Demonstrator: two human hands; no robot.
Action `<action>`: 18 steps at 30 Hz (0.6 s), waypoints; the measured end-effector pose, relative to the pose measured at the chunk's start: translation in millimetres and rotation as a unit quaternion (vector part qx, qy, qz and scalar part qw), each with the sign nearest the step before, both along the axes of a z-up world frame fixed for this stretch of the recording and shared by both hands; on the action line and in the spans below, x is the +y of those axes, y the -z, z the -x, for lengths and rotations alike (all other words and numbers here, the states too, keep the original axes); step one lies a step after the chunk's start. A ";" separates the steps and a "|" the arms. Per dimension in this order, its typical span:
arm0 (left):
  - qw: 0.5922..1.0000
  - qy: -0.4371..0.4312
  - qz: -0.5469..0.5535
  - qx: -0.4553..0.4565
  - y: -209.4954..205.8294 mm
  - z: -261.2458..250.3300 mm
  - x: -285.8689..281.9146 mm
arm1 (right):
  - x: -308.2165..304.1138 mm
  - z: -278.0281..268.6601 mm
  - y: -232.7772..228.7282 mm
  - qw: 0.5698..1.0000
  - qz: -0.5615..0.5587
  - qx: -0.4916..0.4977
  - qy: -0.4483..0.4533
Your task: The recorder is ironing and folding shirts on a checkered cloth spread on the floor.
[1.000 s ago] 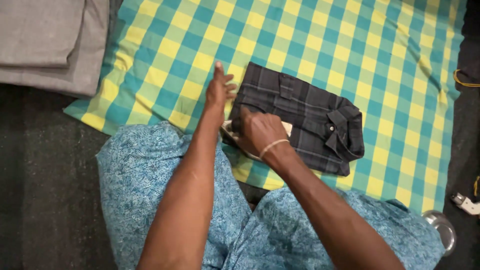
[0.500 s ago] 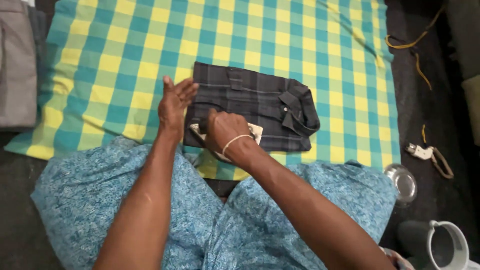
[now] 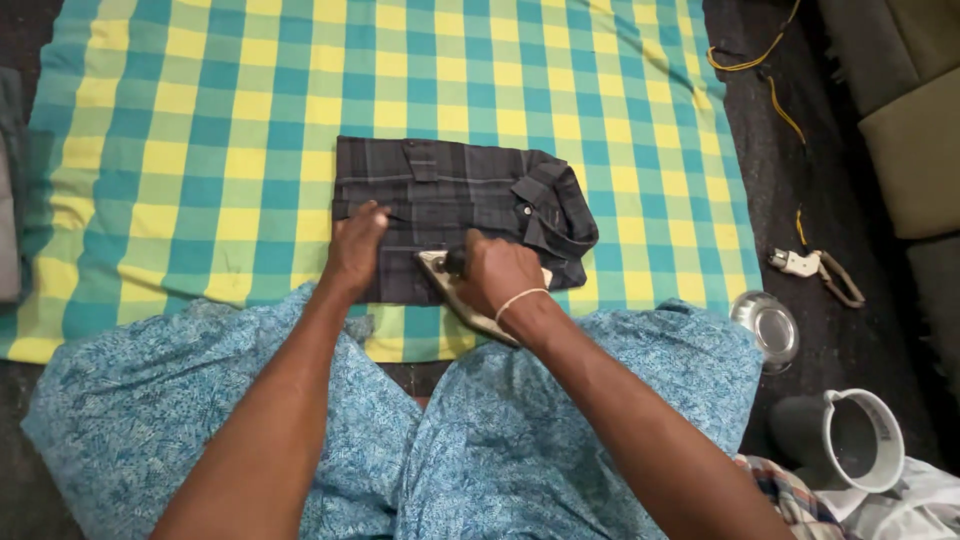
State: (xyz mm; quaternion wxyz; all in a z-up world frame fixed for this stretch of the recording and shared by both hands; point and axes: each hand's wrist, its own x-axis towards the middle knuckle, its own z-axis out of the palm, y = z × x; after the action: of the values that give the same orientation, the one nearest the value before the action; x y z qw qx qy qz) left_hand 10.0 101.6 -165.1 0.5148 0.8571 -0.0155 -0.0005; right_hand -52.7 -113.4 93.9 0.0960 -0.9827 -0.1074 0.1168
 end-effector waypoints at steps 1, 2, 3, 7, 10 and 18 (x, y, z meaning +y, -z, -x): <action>1.000 0.001 0.001 0.000 -6.1 5.0 -4.7 | -5.3 1.8 -1.5 1.000 0.001 0.000 0.001; 0.995 0.008 -0.093 -0.044 -12.6 9.9 -8.2 | -9.9 3.1 -3.0 1.000 0.008 0.009 0.020; 0.979 0.015 -0.185 -0.087 -19.3 15.0 -11.3 | -14.2 4.7 -4.7 0.999 0.016 0.019 0.040; 0.964 0.030 -0.262 -0.037 -80.1 34.9 -20.5 | -27.1 8.6 8.9 0.999 0.018 0.003 0.046; 0.956 0.029 -0.289 -0.049 -84.6 36.5 -26.6 | -22.9 4.0 -6.3 0.997 0.012 -0.002 0.074; 0.963 0.025 -0.268 -0.007 -99.6 36.9 -30.1 | -13.0 -40.2 20.8 0.980 -0.068 -0.035 0.182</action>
State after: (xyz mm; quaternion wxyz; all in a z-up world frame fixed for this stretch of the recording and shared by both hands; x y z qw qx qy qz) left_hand -27.0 71.6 -65.5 0.2660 0.9631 -0.0399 -0.0112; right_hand -12.4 -126.4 73.1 0.1784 -0.9804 0.0620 0.0556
